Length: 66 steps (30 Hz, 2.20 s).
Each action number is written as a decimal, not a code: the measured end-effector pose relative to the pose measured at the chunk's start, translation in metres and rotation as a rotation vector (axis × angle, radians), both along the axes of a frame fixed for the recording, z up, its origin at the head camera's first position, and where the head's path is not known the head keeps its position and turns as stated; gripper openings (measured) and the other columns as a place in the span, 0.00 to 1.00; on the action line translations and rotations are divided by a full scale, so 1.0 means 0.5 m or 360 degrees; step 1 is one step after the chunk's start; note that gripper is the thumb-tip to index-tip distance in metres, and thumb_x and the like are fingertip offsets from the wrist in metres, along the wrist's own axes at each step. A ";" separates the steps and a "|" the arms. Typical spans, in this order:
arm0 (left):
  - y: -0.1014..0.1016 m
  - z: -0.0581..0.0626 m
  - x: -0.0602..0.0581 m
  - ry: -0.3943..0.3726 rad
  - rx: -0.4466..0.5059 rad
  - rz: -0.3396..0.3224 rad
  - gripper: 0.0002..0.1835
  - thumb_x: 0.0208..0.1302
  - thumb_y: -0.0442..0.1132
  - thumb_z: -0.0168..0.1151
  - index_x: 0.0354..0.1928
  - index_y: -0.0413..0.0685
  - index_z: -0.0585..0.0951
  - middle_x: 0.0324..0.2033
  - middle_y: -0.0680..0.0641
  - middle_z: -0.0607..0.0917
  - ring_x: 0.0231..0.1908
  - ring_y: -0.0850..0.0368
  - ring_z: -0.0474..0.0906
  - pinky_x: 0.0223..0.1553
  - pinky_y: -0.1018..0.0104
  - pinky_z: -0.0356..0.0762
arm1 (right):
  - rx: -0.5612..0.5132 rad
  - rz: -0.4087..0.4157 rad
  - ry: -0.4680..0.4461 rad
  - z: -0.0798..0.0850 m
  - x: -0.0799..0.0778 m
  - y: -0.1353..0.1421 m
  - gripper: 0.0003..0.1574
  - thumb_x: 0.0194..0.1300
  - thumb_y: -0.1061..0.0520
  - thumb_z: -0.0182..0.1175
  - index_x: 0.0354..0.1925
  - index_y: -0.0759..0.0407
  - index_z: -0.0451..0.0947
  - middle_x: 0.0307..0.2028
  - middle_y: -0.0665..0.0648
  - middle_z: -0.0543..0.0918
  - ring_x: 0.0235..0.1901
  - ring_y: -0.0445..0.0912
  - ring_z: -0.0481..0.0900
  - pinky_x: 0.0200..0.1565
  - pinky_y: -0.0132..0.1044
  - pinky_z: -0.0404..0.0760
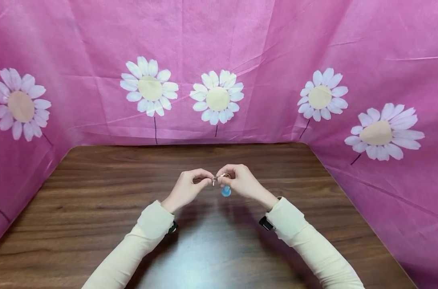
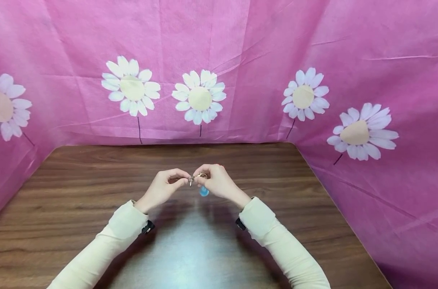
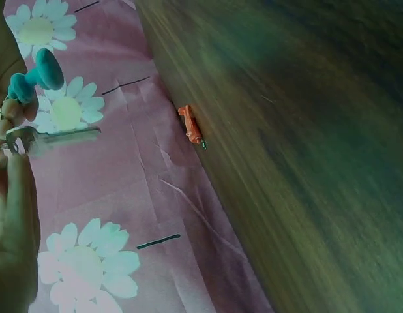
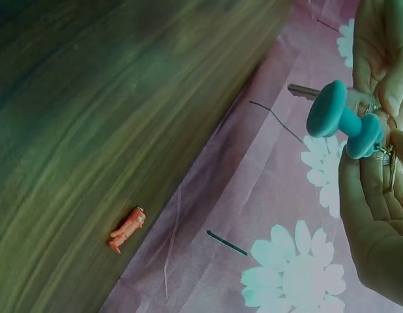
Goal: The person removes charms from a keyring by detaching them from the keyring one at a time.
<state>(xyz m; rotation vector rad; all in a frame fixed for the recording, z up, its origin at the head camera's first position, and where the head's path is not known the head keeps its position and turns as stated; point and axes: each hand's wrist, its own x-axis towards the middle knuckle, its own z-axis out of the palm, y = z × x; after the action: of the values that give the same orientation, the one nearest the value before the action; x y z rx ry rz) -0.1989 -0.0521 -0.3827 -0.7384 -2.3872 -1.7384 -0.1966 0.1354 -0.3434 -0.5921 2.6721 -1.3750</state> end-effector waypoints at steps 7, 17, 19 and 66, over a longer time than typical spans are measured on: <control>0.000 -0.007 0.000 -0.0089 0.0036 -0.0163 0.08 0.59 0.31 0.59 0.40 0.40 0.82 0.34 0.43 0.86 0.36 0.54 0.83 0.40 0.71 0.80 | 0.0011 -0.0022 -0.0009 0.000 0.000 0.000 0.05 0.57 0.61 0.60 0.34 0.58 0.80 0.25 0.56 0.83 0.20 0.40 0.77 0.23 0.31 0.75; -0.004 0.006 0.017 -0.0015 0.0016 -0.0135 0.08 0.58 0.31 0.60 0.40 0.38 0.82 0.34 0.41 0.86 0.36 0.53 0.84 0.40 0.69 0.81 | 0.0024 -0.0041 0.0000 0.001 0.002 -0.004 0.04 0.57 0.60 0.60 0.34 0.57 0.80 0.25 0.52 0.83 0.22 0.39 0.76 0.26 0.31 0.75; -0.005 0.005 0.018 -0.0028 0.0027 -0.0136 0.08 0.58 0.31 0.60 0.40 0.38 0.82 0.34 0.41 0.86 0.36 0.52 0.84 0.40 0.70 0.80 | 0.0012 -0.0042 -0.0007 0.002 0.003 -0.006 0.04 0.57 0.60 0.60 0.34 0.57 0.80 0.25 0.52 0.83 0.22 0.39 0.76 0.26 0.31 0.75; 0.004 -0.004 0.013 -0.0247 0.0200 -0.0256 0.04 0.56 0.29 0.62 0.34 0.35 0.78 0.33 0.38 0.84 0.33 0.64 0.81 0.38 0.70 0.80 | -0.0213 0.0184 -0.0026 -0.005 0.023 -0.003 0.05 0.57 0.68 0.59 0.35 0.65 0.78 0.31 0.59 0.79 0.29 0.38 0.77 0.34 0.30 0.77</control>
<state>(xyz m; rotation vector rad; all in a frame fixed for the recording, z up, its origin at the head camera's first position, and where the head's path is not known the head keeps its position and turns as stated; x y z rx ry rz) -0.1924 -0.0499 -0.3848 -0.8264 -2.3438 -2.0588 -0.1849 0.1341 -0.3459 -0.7320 2.5044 -1.5271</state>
